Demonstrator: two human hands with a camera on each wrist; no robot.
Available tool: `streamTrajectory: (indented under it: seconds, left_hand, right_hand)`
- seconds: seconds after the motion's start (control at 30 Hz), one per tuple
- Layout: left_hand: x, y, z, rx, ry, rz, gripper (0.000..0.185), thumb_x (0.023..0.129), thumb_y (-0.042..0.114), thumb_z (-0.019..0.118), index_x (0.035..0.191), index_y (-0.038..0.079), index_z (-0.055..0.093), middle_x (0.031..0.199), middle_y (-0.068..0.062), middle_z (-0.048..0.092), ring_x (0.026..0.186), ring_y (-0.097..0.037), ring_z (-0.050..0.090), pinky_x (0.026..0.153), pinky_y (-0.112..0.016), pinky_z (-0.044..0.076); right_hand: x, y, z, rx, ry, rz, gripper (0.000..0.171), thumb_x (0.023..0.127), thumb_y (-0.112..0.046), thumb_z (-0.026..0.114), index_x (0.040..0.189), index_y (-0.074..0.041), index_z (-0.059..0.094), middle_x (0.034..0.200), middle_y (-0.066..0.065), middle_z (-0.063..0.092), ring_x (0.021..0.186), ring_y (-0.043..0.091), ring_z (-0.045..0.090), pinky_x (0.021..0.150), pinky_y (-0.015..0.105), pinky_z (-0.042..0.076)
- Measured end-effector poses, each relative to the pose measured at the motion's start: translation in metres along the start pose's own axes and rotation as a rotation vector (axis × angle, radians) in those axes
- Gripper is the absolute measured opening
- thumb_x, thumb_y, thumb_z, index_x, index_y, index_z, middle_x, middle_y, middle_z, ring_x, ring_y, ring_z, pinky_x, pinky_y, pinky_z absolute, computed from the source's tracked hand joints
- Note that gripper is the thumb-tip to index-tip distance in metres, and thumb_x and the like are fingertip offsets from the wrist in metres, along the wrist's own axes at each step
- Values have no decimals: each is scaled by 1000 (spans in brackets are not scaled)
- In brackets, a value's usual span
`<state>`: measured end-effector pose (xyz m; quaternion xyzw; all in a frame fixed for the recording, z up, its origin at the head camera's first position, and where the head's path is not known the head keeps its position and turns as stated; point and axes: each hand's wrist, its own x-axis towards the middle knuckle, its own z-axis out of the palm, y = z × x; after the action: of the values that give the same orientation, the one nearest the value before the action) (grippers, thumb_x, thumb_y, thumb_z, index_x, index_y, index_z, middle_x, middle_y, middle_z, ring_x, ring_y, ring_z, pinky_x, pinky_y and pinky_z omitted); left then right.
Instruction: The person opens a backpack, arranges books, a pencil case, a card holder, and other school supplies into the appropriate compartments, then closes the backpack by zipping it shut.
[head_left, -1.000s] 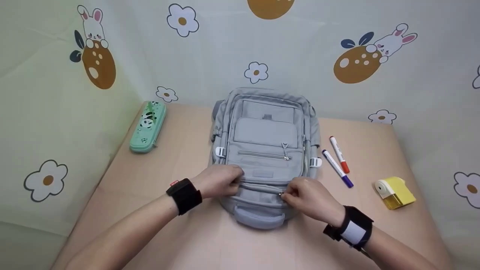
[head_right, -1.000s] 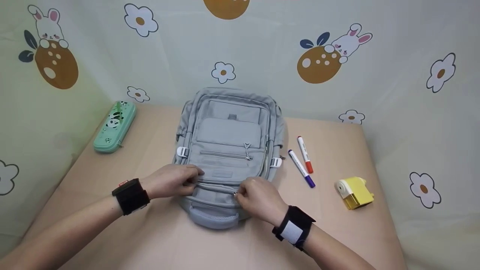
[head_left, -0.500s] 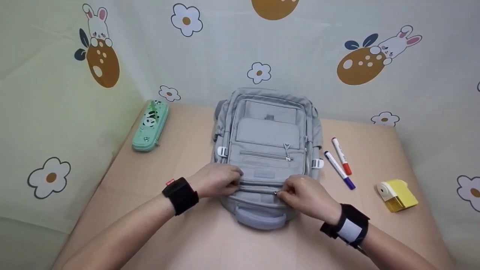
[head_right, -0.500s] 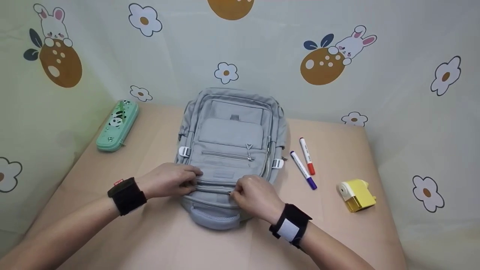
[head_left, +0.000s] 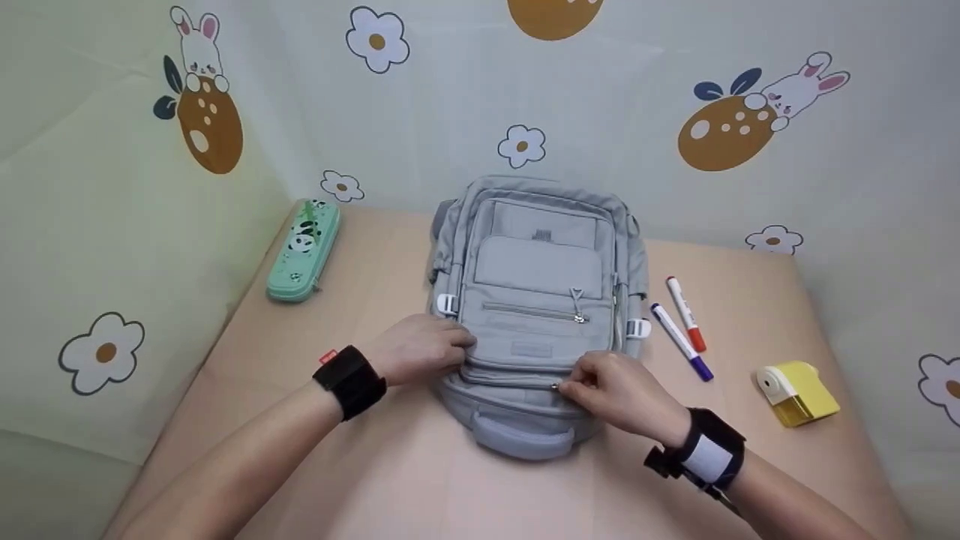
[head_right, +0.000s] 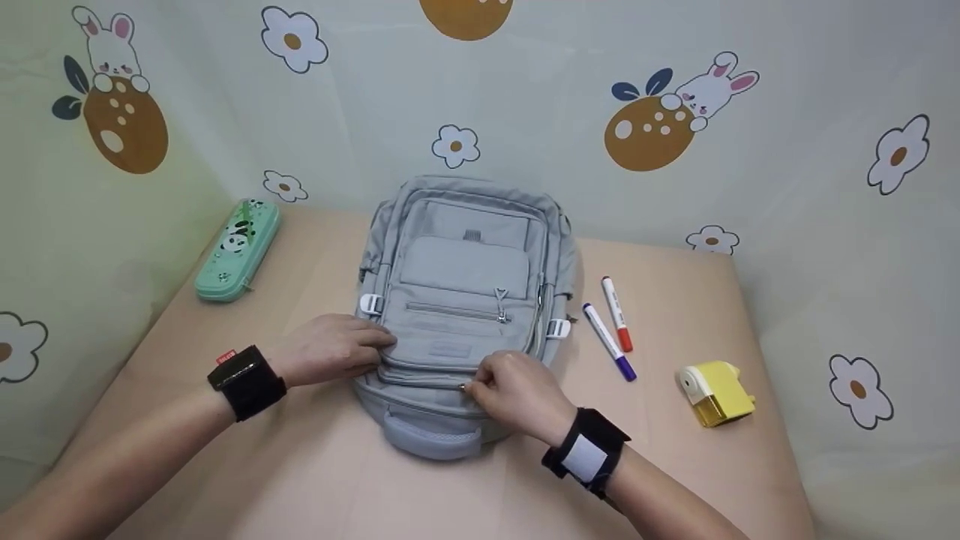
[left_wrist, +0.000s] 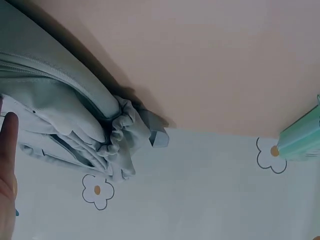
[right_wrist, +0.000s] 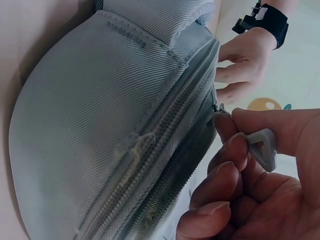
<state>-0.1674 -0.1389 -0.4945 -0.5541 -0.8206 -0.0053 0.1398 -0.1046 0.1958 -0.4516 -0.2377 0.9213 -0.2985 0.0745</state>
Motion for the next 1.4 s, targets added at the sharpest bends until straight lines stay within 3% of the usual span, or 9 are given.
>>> streamTrajectory:
  seconds: [0.23,0.4,0.5,0.77,1.17,1.4]
  left_hand:
    - [-4,2,0,-109,-7,9,7,89,21,79,93,16,78,121,-1,71,115,-19,65,96,-32,52]
    - [1,5,3,-78,8,52,4,92,15,73,92,15,77,123,-2,71,116,-20,65,98,-31,51]
    - [1,7,4,-104,15,20,4,93,12,72,90,12,73,124,-3,71,116,-20,66,97,-31,52]
    - [-3,8,3,-285,23,-122,7,90,8,73,88,10,67,122,-4,72,115,-17,67,92,-32,55]
    - [-2,7,0,-356,12,-187,5,90,8,70,87,12,68,120,-1,72,110,-16,68,88,-32,56]
    - [-1,8,-1,-352,-11,-206,4,92,10,70,89,13,70,118,-1,73,108,-16,69,88,-31,56]
  right_hand:
    - [-1,4,1,61,-34,34,24,92,-27,77,72,-23,64,67,-12,55,58,6,51,51,25,44]
    - [-2,5,0,102,-37,48,25,92,-28,76,72,-22,64,67,-11,55,57,7,51,50,25,43]
    - [-2,4,-1,115,-39,51,25,92,-28,76,71,-22,64,66,-11,56,57,7,51,50,24,43]
    - [7,-7,7,157,-72,-3,16,89,-25,80,75,-19,75,67,-13,64,56,5,54,49,23,44]
    - [43,-47,35,10,-74,-100,8,85,-24,82,79,-20,80,72,-14,70,62,1,59,56,26,49]
    - [51,-54,45,-83,-79,-174,9,85,-28,83,78,-23,80,71,-16,67,63,2,56,57,25,47]
